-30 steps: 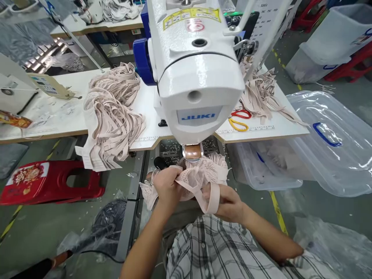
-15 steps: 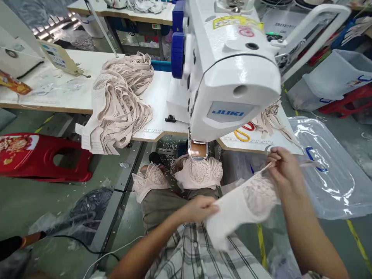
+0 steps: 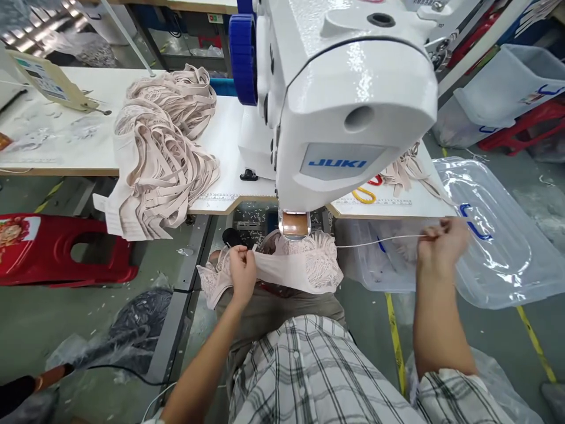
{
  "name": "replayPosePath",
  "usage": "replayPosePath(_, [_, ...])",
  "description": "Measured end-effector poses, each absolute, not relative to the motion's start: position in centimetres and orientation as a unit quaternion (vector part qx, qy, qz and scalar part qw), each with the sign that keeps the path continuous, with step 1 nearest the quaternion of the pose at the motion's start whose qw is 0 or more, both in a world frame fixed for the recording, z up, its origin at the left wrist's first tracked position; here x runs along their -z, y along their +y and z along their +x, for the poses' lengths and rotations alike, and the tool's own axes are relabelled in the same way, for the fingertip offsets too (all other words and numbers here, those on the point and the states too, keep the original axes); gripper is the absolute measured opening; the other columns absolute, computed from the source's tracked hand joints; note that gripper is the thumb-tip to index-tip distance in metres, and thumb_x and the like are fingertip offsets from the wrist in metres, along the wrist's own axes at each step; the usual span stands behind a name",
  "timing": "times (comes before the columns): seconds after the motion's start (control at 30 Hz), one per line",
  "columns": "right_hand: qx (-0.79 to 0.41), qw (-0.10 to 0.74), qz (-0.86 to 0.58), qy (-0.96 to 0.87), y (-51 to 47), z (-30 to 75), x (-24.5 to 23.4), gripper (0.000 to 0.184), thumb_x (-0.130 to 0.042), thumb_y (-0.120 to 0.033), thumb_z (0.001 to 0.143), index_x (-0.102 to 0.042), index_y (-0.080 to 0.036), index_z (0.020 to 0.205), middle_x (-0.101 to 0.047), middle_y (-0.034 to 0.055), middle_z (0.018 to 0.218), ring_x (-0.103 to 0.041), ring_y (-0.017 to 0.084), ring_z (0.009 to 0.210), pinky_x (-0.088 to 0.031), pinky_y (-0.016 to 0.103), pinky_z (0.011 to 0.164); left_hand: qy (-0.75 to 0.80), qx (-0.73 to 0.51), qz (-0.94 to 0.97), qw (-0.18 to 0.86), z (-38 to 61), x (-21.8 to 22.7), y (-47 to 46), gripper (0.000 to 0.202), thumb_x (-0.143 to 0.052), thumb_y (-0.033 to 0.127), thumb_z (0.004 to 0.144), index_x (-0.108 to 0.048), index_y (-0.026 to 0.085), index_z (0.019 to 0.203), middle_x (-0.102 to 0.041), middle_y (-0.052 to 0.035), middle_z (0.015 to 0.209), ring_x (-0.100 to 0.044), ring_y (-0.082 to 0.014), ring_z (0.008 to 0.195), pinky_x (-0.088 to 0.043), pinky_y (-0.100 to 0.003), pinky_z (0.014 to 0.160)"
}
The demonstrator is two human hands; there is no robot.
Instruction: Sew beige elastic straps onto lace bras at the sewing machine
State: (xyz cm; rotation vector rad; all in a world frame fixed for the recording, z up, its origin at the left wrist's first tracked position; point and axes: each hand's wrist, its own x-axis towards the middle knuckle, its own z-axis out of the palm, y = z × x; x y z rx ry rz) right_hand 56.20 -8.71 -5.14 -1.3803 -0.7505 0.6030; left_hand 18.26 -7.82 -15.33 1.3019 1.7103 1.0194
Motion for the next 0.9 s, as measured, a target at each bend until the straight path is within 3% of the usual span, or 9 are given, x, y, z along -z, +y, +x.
replayPosePath(0.1, [-0.295, 0.621, -0.622, -0.376, -10.5, 50.2, 6.2, 0.032, -0.066, -0.046, 0.085, -0.044, -0.026, 0.072, -0.056, -0.0033, 0.069, -0.034, 0.007, 0.043, -0.029, 0.021, 0.037, 0.632, -0.419, 0.550, 0.350, 18.8, 12.1, -8.3, 0.016, -0.052, 0.034, 0.086, -0.058, 0.021, 0.090, -0.064, -0.0039, 0.082, -0.063, -0.0174, 0.078, -0.052, -0.029, 0.073])
replayPosePath(0.17, [-0.365, 0.528, -0.621, -0.450, -11.8, 46.2, 6.9, 0.021, -0.069, -0.040, 0.083, -0.054, -0.025, 0.079, -0.066, 0.0018, 0.080, -0.053, 0.013, 0.056, -0.042, 0.025, 0.047, 0.582, -0.407, 0.617, 0.340, 18.8, 9.6, -8.3, 0.016, -0.054, 0.034, 0.087, -0.065, 0.021, 0.088, -0.069, -0.0055, 0.086, -0.065, -0.0187, 0.082, -0.053, -0.031, 0.077])
replayPosePath(0.27, [-0.407, 0.408, -0.579, -0.577, -13.0, 42.0, 7.2, 0.012, -0.067, -0.031, 0.083, -0.059, -0.022, 0.080, -0.062, -0.0016, 0.068, -0.050, 0.012, 0.054, -0.040, 0.026, 0.053, 0.514, -0.344, 0.692, 0.372, 18.9, 6.6, -7.8, 0.025, -0.048, 0.032, 0.093, -0.071, 0.022, 0.094, -0.075, -0.0067, 0.093, -0.069, -0.0200, 0.085, -0.055, -0.032, 0.076])
replayPosePath(0.37, [-0.379, 0.318, -0.531, -0.688, -13.1, 40.3, 7.1, 0.008, -0.054, -0.026, 0.091, -0.058, -0.021, 0.086, -0.065, -0.0004, 0.075, -0.050, 0.011, 0.056, -0.037, 0.025, 0.056, 0.468, -0.255, 0.723, 0.440, 19.2, 5.2, -7.7, 0.026, -0.055, 0.035, 0.090, -0.074, 0.021, 0.099, -0.076, -0.0085, 0.097, -0.070, -0.0220, 0.086, -0.056, -0.032, 0.072])
replayPosePath(0.47, [-0.347, 0.302, -0.524, -0.717, -13.0, 39.9, 7.0, 0.008, -0.050, -0.026, 0.094, -0.055, -0.021, 0.091, -0.066, 0.0010, 0.078, -0.055, 0.013, 0.060, -0.036, 0.026, 0.058, 0.430, -0.215, 0.753, 0.449, 19.5, 4.9, -8.3, 0.029, -0.064, 0.038, 0.086, -0.074, 0.019, 0.106, -0.075, -0.0093, 0.095, -0.069, -0.0214, 0.084, -0.055, -0.030, 0.070])
replayPosePath(0.57, [-0.356, 0.295, -0.513, -0.723, -13.0, 39.8, 6.9, 0.007, -0.051, -0.028, 0.095, -0.052, -0.021, 0.093, -0.067, 0.0020, 0.080, -0.057, 0.015, 0.062, -0.037, 0.026, 0.059, 0.405, -0.216, 0.772, 0.440, 19.6, 5.1, -8.9, 0.024, -0.059, 0.033, 0.092, -0.075, 0.019, 0.104, -0.072, -0.0072, 0.085, -0.066, -0.0181, 0.077, -0.052, -0.027, 0.067])
replayPosePath(0.73, [-0.424, 0.253, -0.525, -0.693, -12.7, 40.1, 5.8, 0.012, -0.061, -0.029, 0.091, -0.056, -0.021, 0.098, -0.066, -0.0011, 0.078, -0.055, 0.014, 0.059, -0.036, 0.025, 0.057, 0.409, -0.224, 0.776, 0.425, 19.7, 5.4, -9.2, 0.022, -0.056, 0.031, 0.095, -0.075, 0.022, 0.088, -0.063, -0.0022, 0.068, -0.056, -0.0142, 0.060, -0.044, -0.024, 0.055])
replayPosePath(0.9, [-0.465, 0.258, -0.494, -0.687, -12.0, 40.5, 5.4, 0.011, -0.062, -0.028, 0.091, -0.069, -0.020, 0.095, -0.069, 0.0009, 0.081, -0.060, 0.014, 0.071, -0.041, 0.025, 0.067, 0.436, -0.241, 0.761, 0.415, 20.1, 5.5, -9.5, 0.028, -0.058, 0.035, 0.092, -0.067, 0.020, 0.071, -0.059, -0.0004, 0.064, -0.052, -0.0126, 0.057, -0.040, -0.023, 0.053])
